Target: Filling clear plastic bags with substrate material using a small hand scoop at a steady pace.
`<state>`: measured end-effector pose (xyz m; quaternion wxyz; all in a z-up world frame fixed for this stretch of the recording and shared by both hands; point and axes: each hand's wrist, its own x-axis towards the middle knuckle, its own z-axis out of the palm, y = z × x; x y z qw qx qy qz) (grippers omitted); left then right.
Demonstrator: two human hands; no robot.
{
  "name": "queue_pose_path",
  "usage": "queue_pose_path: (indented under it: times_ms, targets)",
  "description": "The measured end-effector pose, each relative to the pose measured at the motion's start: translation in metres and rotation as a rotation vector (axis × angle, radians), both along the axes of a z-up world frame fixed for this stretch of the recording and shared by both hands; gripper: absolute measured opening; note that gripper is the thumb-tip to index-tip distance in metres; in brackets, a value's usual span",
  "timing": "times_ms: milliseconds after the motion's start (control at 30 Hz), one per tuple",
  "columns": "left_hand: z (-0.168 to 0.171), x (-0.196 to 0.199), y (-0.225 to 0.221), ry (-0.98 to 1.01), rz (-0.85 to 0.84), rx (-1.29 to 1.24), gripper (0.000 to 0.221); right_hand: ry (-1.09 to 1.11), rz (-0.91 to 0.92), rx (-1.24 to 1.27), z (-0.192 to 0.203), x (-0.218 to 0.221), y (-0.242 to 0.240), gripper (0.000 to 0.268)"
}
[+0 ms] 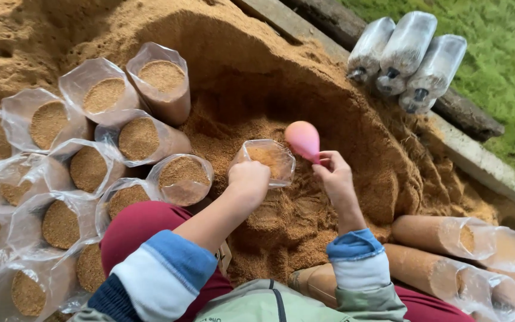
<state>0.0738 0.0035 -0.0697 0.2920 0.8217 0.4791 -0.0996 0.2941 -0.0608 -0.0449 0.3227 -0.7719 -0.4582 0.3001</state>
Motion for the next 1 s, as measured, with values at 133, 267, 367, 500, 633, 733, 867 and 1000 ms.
queue_pose_path:
  times_ms: [133, 267, 367, 500, 633, 733, 867, 1000]
  targets:
    - [0.027, -0.013, -0.005, 0.002, -0.072, -0.021, 0.023, 0.259, -0.299, -0.163, -0.121, 0.083, -0.020, 0.033]
    - [0.060, -0.023, -0.008, 0.027, -0.056, -0.105, 0.025, -0.225, -0.144, -0.730, -0.310, 0.178, -0.090, 0.015]
    - [0.070, -0.020, -0.009, 0.115, -0.002, -0.156, 0.021, 0.384, -0.515, -0.771, -0.361, 0.142, -0.118, 0.047]
    - [0.068, -0.017, -0.010, 0.111, -0.035, -0.138, 0.020, 0.551, -0.527, -0.669, -0.308, 0.061, -0.057, 0.044]
    - [0.078, -0.018, -0.008, 0.135, -0.072, -0.112, 0.013, 0.813, -0.559, -0.514, -0.319, 0.042, -0.007, 0.060]
    - [0.073, -0.020, -0.008, 0.165, -0.065, -0.089, 0.011, 0.834, -0.590, -0.520, -0.284, 0.034, 0.016, 0.062]
    - [0.061, -0.015, -0.004, 0.132, -0.135, -0.126, 0.014, 0.722, -0.483, -0.485, -0.361, 0.087, -0.001, 0.047]
    - [0.045, -0.008, -0.005, 0.153, -0.162, -0.072, 0.016, 0.678, -0.425, -0.441, -0.260, 0.083, 0.014, 0.041]
